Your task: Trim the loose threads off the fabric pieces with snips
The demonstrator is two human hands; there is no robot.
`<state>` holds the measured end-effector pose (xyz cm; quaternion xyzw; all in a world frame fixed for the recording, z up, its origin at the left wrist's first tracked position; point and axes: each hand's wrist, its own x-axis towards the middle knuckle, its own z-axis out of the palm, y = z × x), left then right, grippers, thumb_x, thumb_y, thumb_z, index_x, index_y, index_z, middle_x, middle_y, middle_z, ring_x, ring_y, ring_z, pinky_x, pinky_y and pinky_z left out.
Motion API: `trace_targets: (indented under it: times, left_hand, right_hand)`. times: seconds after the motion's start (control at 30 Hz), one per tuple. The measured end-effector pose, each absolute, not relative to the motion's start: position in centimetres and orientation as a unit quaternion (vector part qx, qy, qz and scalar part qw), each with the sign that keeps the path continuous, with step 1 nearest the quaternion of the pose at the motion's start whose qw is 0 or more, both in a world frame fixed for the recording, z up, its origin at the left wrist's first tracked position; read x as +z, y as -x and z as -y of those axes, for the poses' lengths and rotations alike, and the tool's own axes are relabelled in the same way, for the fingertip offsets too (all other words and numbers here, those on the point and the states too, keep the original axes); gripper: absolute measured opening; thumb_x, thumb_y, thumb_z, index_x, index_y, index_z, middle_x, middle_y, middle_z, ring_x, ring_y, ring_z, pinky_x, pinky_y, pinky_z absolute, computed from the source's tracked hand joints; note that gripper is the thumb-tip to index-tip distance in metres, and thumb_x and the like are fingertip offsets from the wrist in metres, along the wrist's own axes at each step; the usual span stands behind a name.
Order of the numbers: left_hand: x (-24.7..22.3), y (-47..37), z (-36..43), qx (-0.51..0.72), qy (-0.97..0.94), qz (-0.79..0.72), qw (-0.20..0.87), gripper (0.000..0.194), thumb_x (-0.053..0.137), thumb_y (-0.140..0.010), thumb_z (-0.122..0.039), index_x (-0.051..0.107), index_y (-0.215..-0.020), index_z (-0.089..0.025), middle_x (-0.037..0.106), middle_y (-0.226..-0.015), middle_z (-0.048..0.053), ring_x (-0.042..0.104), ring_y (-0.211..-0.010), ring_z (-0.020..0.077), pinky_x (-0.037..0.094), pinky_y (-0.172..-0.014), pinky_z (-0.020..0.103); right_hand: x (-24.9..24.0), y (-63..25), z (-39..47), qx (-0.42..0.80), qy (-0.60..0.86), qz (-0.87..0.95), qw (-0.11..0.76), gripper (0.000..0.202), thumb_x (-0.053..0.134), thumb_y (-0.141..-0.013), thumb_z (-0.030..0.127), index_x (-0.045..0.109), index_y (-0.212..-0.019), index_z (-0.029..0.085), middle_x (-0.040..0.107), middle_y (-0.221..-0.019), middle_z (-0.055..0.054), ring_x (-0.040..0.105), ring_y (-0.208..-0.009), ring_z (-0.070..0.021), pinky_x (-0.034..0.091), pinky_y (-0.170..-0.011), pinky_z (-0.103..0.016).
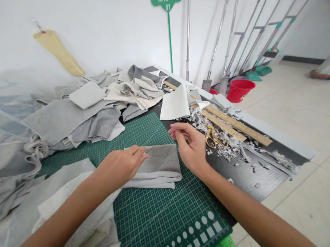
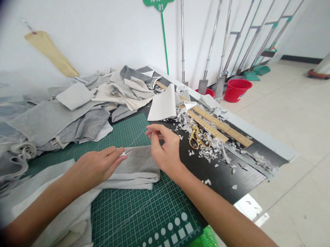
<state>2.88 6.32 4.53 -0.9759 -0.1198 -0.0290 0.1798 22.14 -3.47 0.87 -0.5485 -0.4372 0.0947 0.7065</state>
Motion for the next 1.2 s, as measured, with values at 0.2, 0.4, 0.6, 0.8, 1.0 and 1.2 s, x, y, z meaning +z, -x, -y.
trace_targets:
  times: [0.2,0.4,0.6,0.8,1.0,1.2]
  left_hand:
    - [5.0,-1.6,-5.4,-0.047,0.974,0.124,0.183,0.035,0.038,-0.1,-0.038,0.056,-0.116,-0.013,0.067,-0.091,0.007,0.064,-0.063,0.0163,0.043,-0.049,0.027]
    - [4.8,-2.3,-5.4,-0.028,0.972,0.097,0.213,0.031,0.035,-0.102,-0.031,0.06,-0.101,-0.013,0.062,-0.077,0.002,0.06,-0.054,0.0161,0.038,-0.042,0.028]
    - [5.2,-2.5,-4.5,-0.046,0.977,0.083,0.19,0.03,0.037,-0.101,-0.035,0.056,-0.11,-0.013,0.062,-0.084,0.003,0.061,-0.059,0.0153,0.038,-0.044,0.028]
    - [4.9,-1.9,-4.6,-0.02,0.981,0.083,0.172,0.028,0.035,-0.102,-0.031,0.058,-0.104,-0.015,0.061,-0.08,0.002,0.061,-0.059,0.0152,0.035,-0.042,0.028]
    - [4.3,-1.2,-4.8,-0.044,0.981,0.107,0.155,0.029,0.039,-0.1,-0.035,0.053,-0.114,-0.013,0.064,-0.09,0.004,0.063,-0.065,0.0162,0.042,-0.047,0.028]
    - [4.3,-1.7,-5.1,-0.014,0.982,0.125,0.142,0.028,0.033,-0.102,-0.031,0.056,-0.101,-0.015,0.061,-0.08,0.002,0.063,-0.061,0.0178,0.041,-0.046,0.029]
  right_hand:
    - [1.0,-22.0,3.6,0.092,0.553,0.441,0.701,0.02,0.05,-0.088,0.015,0.066,-0.098,0.021,0.07,-0.085,-0.002,0.066,-0.074,-0.0137,0.057,-0.07,-0.031]
    - [0.9,-22.0,3.6,0.089,0.556,0.438,0.701,0.019,0.05,-0.089,0.015,0.066,-0.098,0.021,0.07,-0.085,-0.002,0.066,-0.074,-0.0137,0.057,-0.07,-0.03]
    - [0.9,-22.0,3.5,0.087,0.551,0.44,0.703,0.019,0.05,-0.089,0.015,0.066,-0.098,0.021,0.07,-0.085,-0.002,0.066,-0.075,-0.0137,0.057,-0.07,-0.03]
    - [1.0,-22.1,3.6,0.084,0.551,0.44,0.704,0.018,0.05,-0.09,0.017,0.066,-0.098,0.021,0.07,-0.085,-0.002,0.066,-0.074,-0.0136,0.057,-0.069,-0.03]
    - [0.9,-21.9,3.6,0.087,0.547,0.448,0.701,0.019,0.05,-0.09,0.015,0.066,-0.098,0.02,0.07,-0.084,-0.002,0.066,-0.073,-0.0134,0.056,-0.069,-0.03]
    - [0.7,-21.8,3.5,0.088,0.55,0.452,0.697,0.018,0.051,-0.09,0.015,0.066,-0.099,0.02,0.07,-0.084,-0.002,0.065,-0.072,-0.0132,0.055,-0.068,-0.03]
